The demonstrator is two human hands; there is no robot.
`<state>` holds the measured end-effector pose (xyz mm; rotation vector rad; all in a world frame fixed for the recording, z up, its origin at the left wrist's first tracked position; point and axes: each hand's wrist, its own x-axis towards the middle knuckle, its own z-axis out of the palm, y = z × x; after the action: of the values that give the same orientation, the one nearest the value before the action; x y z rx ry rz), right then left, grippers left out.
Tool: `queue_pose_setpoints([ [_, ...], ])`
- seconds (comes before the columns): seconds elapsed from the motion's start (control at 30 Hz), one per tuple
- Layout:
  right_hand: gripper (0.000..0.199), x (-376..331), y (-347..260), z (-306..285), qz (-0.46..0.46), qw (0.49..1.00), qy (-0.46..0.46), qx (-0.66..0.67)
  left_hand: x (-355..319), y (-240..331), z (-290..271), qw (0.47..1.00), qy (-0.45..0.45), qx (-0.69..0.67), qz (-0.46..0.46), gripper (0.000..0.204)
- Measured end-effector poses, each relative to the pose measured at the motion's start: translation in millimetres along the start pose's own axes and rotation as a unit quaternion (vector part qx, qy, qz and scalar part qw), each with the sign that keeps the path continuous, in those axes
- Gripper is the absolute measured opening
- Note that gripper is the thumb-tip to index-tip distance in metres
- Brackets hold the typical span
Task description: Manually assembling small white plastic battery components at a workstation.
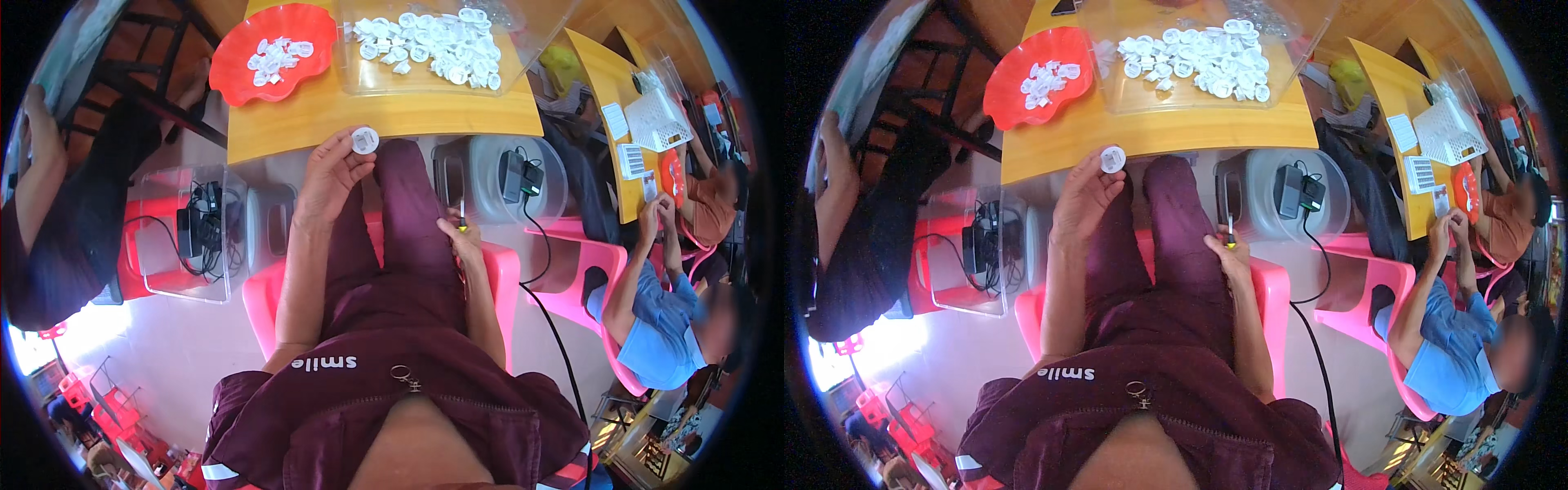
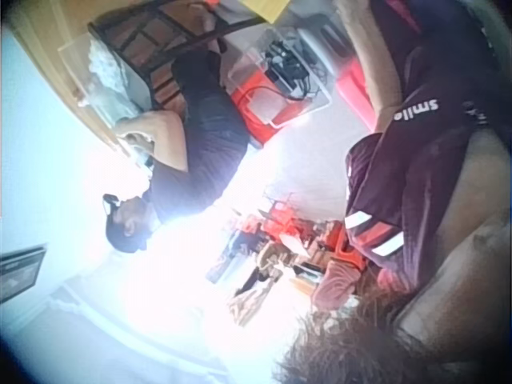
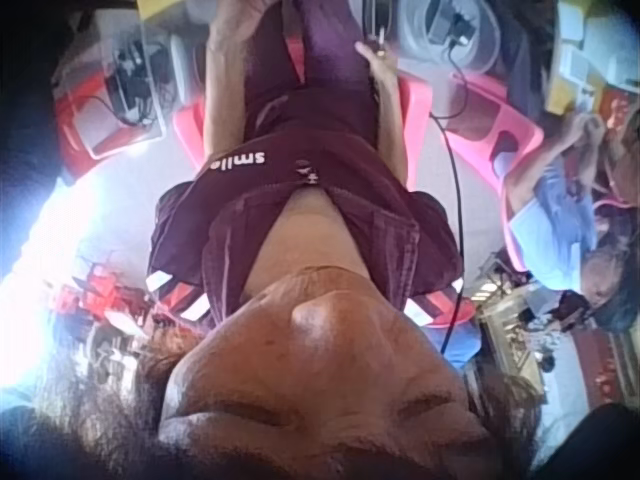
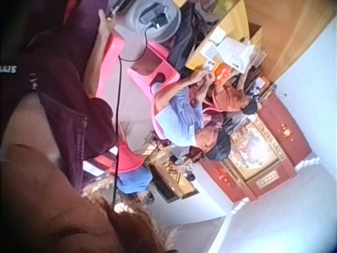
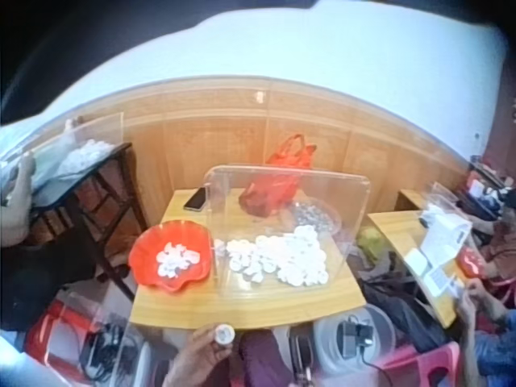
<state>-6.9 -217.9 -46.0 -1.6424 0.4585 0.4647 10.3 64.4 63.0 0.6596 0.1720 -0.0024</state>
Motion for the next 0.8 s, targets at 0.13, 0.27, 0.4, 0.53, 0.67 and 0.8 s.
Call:
queue_pose_setpoints([
  [0.13, 0.035, 3, 5, 11, -0.137, 0.988, 0.074, -0.007, 0, 4, 1, 1.0, -0.002, -0.005, 0.009, 0.029],
  [0.27, 0.043, -27, -36, 48, -0.445, 0.825, 0.044, -0.345, -3, 4, -4, 1.0, 0.007, -0.007, 0.005, 0.029],
  [0.4, 0.023, -38, -31, 60, -0.327, 0.832, -0.027, -0.447, -3, 3, -3, 1.0, -0.002, -0.009, 0.004, 0.029],
  [0.53, 0.015, -40, -29, 45, -0.324, 0.84, -0.068, -0.43, -5, 7, -6, 1.0, 0.006, -0.009, 0.01, 0.029],
  [0.67, 0.011, -50, -35, 25, -0.276, 0.84, -0.147, -0.444, -8, 8, -6, 1.0, 0.012, -0.007, 0.018, 0.03],
  [0.8, 0.02, -59, -36, 19, -0.211, 0.84, -0.25, -0.433, -8, 5, -6, 1.0, 0.006, -0.011, 0.011, 0.03],
])
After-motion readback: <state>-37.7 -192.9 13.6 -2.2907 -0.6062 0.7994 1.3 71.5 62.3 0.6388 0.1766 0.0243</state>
